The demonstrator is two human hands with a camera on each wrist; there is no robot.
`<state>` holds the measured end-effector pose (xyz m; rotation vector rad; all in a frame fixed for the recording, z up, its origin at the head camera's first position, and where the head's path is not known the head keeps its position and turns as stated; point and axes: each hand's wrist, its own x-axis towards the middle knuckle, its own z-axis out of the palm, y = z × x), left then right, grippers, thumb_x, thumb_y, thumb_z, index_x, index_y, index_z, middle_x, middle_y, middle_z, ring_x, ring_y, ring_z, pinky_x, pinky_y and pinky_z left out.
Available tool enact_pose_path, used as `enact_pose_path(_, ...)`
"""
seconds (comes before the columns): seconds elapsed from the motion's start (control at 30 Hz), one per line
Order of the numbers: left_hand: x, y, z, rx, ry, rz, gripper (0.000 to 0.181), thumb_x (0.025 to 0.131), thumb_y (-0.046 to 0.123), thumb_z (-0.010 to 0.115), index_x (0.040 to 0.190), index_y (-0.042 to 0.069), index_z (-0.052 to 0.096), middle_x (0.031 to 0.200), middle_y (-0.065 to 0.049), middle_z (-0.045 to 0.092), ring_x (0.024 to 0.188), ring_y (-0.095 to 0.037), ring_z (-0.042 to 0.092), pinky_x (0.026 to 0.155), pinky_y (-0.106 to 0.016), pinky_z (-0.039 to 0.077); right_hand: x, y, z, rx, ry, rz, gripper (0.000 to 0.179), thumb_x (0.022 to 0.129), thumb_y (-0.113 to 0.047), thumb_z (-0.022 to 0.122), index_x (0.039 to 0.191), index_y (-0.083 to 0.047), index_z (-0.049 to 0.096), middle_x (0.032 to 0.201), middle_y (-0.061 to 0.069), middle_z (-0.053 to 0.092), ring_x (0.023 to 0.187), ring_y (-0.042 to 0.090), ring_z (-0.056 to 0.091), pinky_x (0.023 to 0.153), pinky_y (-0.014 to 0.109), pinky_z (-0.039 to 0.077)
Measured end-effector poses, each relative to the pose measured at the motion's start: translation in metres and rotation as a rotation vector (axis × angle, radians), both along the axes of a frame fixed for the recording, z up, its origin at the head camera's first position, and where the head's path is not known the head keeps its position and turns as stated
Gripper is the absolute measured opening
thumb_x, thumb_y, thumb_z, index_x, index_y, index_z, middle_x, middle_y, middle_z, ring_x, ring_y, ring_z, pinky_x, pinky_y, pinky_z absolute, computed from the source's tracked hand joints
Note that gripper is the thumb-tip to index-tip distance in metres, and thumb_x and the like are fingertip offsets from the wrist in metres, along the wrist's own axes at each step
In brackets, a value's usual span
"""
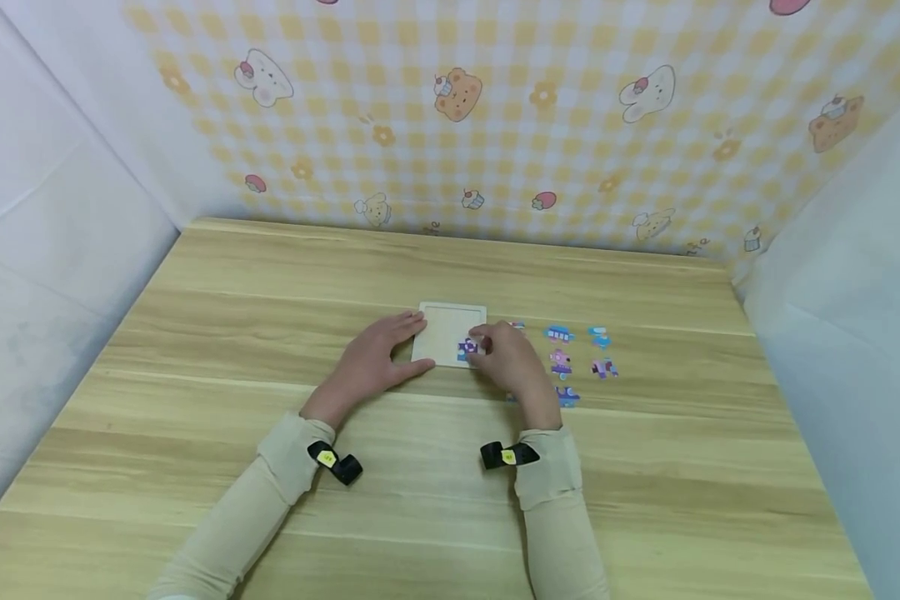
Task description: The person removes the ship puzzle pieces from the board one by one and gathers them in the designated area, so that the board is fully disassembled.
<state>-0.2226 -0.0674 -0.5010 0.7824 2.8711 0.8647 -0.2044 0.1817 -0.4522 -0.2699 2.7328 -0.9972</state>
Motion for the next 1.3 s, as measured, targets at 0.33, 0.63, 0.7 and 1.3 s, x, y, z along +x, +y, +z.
enact_pose_path(0.33,0.0010,-0.0003,0.0000,0.009,-0.008,0.001,0.077,0.094,0.060,0.068,0.154,0.014,0.051,0.162,0.002,0.042,0.153,-0.020,0.033,0.126,-0.042,0.026,-0.0011,-0.0018,-0.0031,0.025,-0.015,-0.004,0.033,0.097,-0.012,0.072,0.129,-0.002,0.072,0.097,0.011,0.062,0.083,0.024,0.054,0.068,0.032,0.047)
enact_pose_path(0.63,0.0005,-0.0004,0.0004,0.007,-0.020,0.007,0.078,0.093,0.061,0.068,0.154,0.016,0.050,0.163,0.003,0.041,0.153,-0.019,0.032,0.126,-0.042,0.025,-0.0021,-0.0024,-0.0055,-0.002,-0.023,-0.014,0.030,0.097,-0.011,0.072,0.126,-0.003,0.072,0.095,0.010,0.059,0.082,0.024,0.052,0.070,0.033,0.045)
enact_pose_path(0.7,0.0005,-0.0004,0.0003,0.008,-0.018,0.007,0.078,0.093,0.061,0.068,0.154,0.016,0.051,0.163,0.004,0.041,0.153,-0.019,0.032,0.126,-0.042,0.025,-0.0027,-0.0017,-0.0061,-0.004,-0.021,-0.012,0.030,0.096,-0.011,0.072,0.125,-0.003,0.071,0.096,0.010,0.058,0.083,0.024,0.052,0.071,0.034,0.045)
enact_pose_path(1.3,0.0003,-0.0002,0.0010,0.006,-0.026,0.007,0.078,0.094,0.062,0.067,0.155,0.016,0.050,0.163,0.005,0.040,0.154,-0.018,0.031,0.126,-0.042,0.025,-0.0014,-0.0007,-0.0036,-0.012,-0.010,-0.019,0.033,0.095,-0.011,0.074,0.127,-0.002,0.073,0.094,0.010,0.061,0.084,0.025,0.053,0.069,0.032,0.047)
